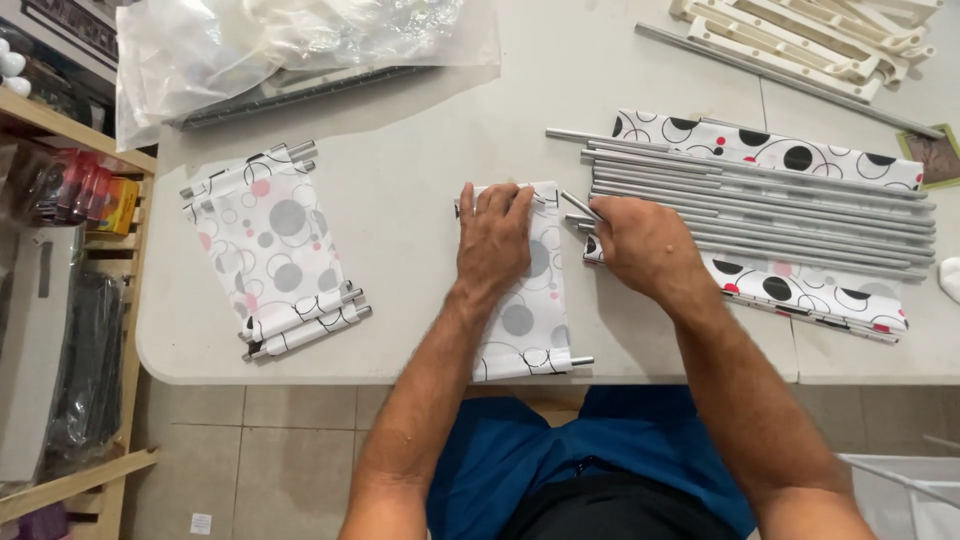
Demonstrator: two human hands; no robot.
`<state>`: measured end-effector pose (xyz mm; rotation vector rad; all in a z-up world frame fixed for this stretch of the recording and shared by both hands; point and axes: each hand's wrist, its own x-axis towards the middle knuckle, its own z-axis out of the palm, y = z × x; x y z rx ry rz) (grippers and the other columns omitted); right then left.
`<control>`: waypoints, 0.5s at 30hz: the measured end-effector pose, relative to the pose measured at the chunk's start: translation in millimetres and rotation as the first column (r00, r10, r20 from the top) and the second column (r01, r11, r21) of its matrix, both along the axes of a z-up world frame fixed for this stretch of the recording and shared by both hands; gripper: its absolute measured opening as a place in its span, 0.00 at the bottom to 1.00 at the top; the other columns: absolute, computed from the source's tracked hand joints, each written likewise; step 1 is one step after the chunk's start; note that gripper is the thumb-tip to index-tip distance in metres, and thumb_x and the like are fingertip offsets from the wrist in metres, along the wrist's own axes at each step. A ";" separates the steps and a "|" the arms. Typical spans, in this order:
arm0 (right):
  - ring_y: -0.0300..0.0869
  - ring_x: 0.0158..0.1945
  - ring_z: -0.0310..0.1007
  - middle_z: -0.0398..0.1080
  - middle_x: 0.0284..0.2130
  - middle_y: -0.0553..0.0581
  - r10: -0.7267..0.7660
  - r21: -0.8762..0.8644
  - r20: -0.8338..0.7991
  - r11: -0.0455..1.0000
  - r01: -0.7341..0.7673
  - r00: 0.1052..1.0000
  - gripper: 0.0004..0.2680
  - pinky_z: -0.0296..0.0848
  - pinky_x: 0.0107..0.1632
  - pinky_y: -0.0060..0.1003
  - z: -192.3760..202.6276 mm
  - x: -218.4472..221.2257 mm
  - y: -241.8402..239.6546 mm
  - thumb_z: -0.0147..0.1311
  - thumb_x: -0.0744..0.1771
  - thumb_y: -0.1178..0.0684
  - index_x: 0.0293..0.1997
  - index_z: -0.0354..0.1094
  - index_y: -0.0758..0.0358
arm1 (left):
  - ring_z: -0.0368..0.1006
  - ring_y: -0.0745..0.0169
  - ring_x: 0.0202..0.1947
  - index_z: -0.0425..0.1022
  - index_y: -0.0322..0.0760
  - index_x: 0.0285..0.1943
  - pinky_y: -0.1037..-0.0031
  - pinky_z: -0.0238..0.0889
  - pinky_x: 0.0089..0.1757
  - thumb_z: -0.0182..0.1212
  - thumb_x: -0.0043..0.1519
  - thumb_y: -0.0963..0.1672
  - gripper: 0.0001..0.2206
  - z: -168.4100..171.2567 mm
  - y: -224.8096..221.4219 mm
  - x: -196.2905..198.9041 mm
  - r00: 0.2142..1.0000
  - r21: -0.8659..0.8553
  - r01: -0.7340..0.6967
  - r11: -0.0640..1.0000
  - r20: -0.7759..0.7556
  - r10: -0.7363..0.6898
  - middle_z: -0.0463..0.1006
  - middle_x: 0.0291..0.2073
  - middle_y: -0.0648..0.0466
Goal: Unpacking a modular shelving unit and sliding metal support rods into fabric shelf liners.
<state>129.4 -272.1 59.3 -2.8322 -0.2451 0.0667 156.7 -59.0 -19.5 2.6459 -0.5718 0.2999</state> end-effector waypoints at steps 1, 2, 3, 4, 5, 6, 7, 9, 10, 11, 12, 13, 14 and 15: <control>0.59 0.41 0.79 0.76 0.32 0.58 0.014 0.017 -0.021 1.000 -0.013 1.000 0.05 0.78 0.41 0.55 -4.8 2.2 2.3 0.51 0.67 0.51 0.44 0.71 0.54 | 0.67 0.46 0.64 0.70 0.40 0.66 0.39 0.37 0.67 0.45 0.70 0.43 0.16 1.3 0.4 -0.4 1.000 -0.012 -0.007 1.000 -0.014 0.006 0.73 0.54 0.45; 0.59 0.41 0.79 0.76 0.32 0.58 0.009 0.017 -0.024 1.000 -0.008 1.000 0.05 0.78 0.41 0.55 -8.2 1.6 5.2 0.51 0.67 0.51 0.44 0.71 0.54 | 0.67 0.46 0.64 0.70 0.40 0.66 0.39 0.37 0.67 0.45 0.70 0.43 0.16 0.8 0.4 -1.8 1.000 -0.013 -0.002 1.000 -0.017 0.001 0.73 0.54 0.45; 0.60 0.41 0.79 0.77 0.32 0.60 0.005 0.052 -0.065 0.999 -0.002 0.998 0.05 0.78 0.41 0.53 -11.2 2.7 8.4 0.51 0.68 0.51 0.44 0.72 0.56 | 0.67 0.45 0.64 0.70 0.40 0.66 0.38 0.37 0.67 0.46 0.70 0.43 0.16 1.0 0.6 -1.3 1.000 -0.026 -0.002 1.000 -0.013 0.001 0.73 0.54 0.44; 0.60 0.41 0.80 0.78 0.32 0.62 0.003 0.086 -0.107 0.996 0.006 0.994 0.06 0.79 0.41 0.52 -14.1 3.7 11.6 0.52 0.68 0.50 0.43 0.73 0.57 | 0.67 0.44 0.64 0.71 0.39 0.66 0.37 0.37 0.67 0.46 0.71 0.43 0.16 1.3 0.9 -1.0 1.000 -0.040 -0.002 0.999 -0.008 0.002 0.73 0.54 0.43; 0.60 0.41 0.80 0.78 0.32 0.62 -0.001 0.087 -0.107 0.996 0.010 0.994 0.06 0.79 0.41 0.52 -12.3 2.7 15.7 0.52 0.68 0.50 0.43 0.73 0.57 | 0.67 0.44 0.64 0.71 0.39 0.66 0.37 0.37 0.67 0.46 0.71 0.43 0.16 1.5 0.6 -0.8 1.000 -0.039 0.002 0.999 -0.008 -0.003 0.73 0.54 0.43; 0.61 0.41 0.79 0.78 0.33 0.63 -0.003 0.114 -0.130 0.993 0.018 0.991 0.07 0.79 0.41 0.53 -10.6 1.6 20.0 0.51 0.68 0.49 0.44 0.73 0.58 | 0.67 0.45 0.64 0.71 0.40 0.65 0.37 0.37 0.67 0.47 0.70 0.43 0.15 1.7 0.4 -0.8 1.000 -0.047 0.000 0.999 -0.012 0.000 0.73 0.53 0.43; 0.62 0.41 0.79 0.78 0.33 0.65 -0.003 0.142 -0.154 0.990 0.025 0.988 0.08 0.78 0.41 0.55 -9.0 0.4 24.6 0.51 0.68 0.49 0.45 0.73 0.59 | 0.68 0.45 0.63 0.72 0.40 0.64 0.37 0.37 0.67 0.48 0.70 0.43 0.15 1.8 0.7 -1.3 1.000 -0.054 -0.005 0.999 -0.017 0.004 0.74 0.53 0.44; 0.61 0.42 0.80 0.78 0.34 0.64 0.003 0.163 -0.145 0.986 0.021 0.989 0.08 0.79 0.42 0.53 -11.8 1.1 24.7 0.51 0.69 0.50 0.47 0.74 0.59 | 0.68 0.45 0.63 0.72 0.40 0.64 0.37 0.37 0.67 0.48 0.70 0.43 0.15 0.4 0.5 -0.8 1.000 -0.052 -0.006 0.999 -0.011 0.006 0.74 0.53 0.44; 0.60 0.42 0.80 0.79 0.35 0.63 0.011 0.183 -0.136 0.983 0.014 0.991 0.09 0.79 0.42 0.51 -13.3 1.6 25.2 0.52 0.69 0.50 0.49 0.74 0.59 | 0.68 0.46 0.63 0.72 0.40 0.64 0.37 0.37 0.67 0.48 0.70 0.43 0.15 -0.4 0.8 -0.6 1.000 -0.051 -0.009 0.999 -0.004 0.009 0.74 0.53 0.44; 0.60 0.42 0.80 0.79 0.35 0.63 0.015 0.183 -0.137 0.983 0.011 0.990 0.09 0.79 0.42 0.51 -14.3 1.3 24.8 0.52 0.69 0.50 0.49 0.74 0.59 | 0.68 0.46 0.63 0.72 0.40 0.64 0.37 0.37 0.67 0.48 0.70 0.43 0.15 -2.0 0.3 -0.3 1.000 -0.051 -0.013 0.999 -0.005 0.013 0.74 0.53 0.44; 0.60 0.43 0.80 0.79 0.36 0.64 0.017 0.198 -0.134 0.980 0.010 0.991 0.09 0.79 0.43 0.52 -15.3 0.9 24.6 0.51 0.69 0.50 0.51 0.74 0.60 | 0.68 0.47 0.64 0.72 0.41 0.64 0.38 0.37 0.67 0.49 0.70 0.43 0.15 -3.7 0.0 -0.2 1.000 -0.046 -0.017 0.999 0.003 0.017 0.74 0.53 0.45; 0.60 0.43 0.80 0.79 0.37 0.64 0.019 0.213 -0.130 0.977 0.010 0.991 0.10 0.79 0.43 0.53 -16.3 0.2 24.2 0.51 0.69 0.51 0.53 0.74 0.60 | 0.67 0.48 0.64 0.72 0.41 0.64 0.38 0.37 0.67 0.49 0.70 0.43 0.15 -5.3 -0.5 -0.3 1.000 -0.040 -0.021 0.999 0.011 0.022 0.74 0.53 0.47; 0.60 0.43 0.80 0.79 0.37 0.64 0.022 0.213 -0.133 0.977 0.007 0.991 0.10 0.79 0.43 0.53 -14.8 -0.5 24.6 0.51 0.69 0.51 0.53 0.74 0.60 | 0.67 0.48 0.64 0.72 0.41 0.64 0.38 0.37 0.67 0.49 0.70 0.43 0.15 -3.7 -0.1 -1.9 1.000 -0.040 -0.025 0.999 0.009 0.025 0.74 0.53 0.47; 0.59 0.41 0.80 0.79 0.35 0.64 0.023 0.216 -0.115 0.976 0.003 0.993 0.10 0.80 0.43 0.49 -12.8 -0.3 24.6 0.51 0.69 0.52 0.52 0.74 0.61 | 0.68 0.48 0.64 0.72 0.41 0.64 0.38 0.37 0.67 0.49 0.70 0.43 0.15 -1.7 -0.1 -1.8 1.000 -0.042 -0.022 0.999 0.007 0.022 0.74 0.53 0.46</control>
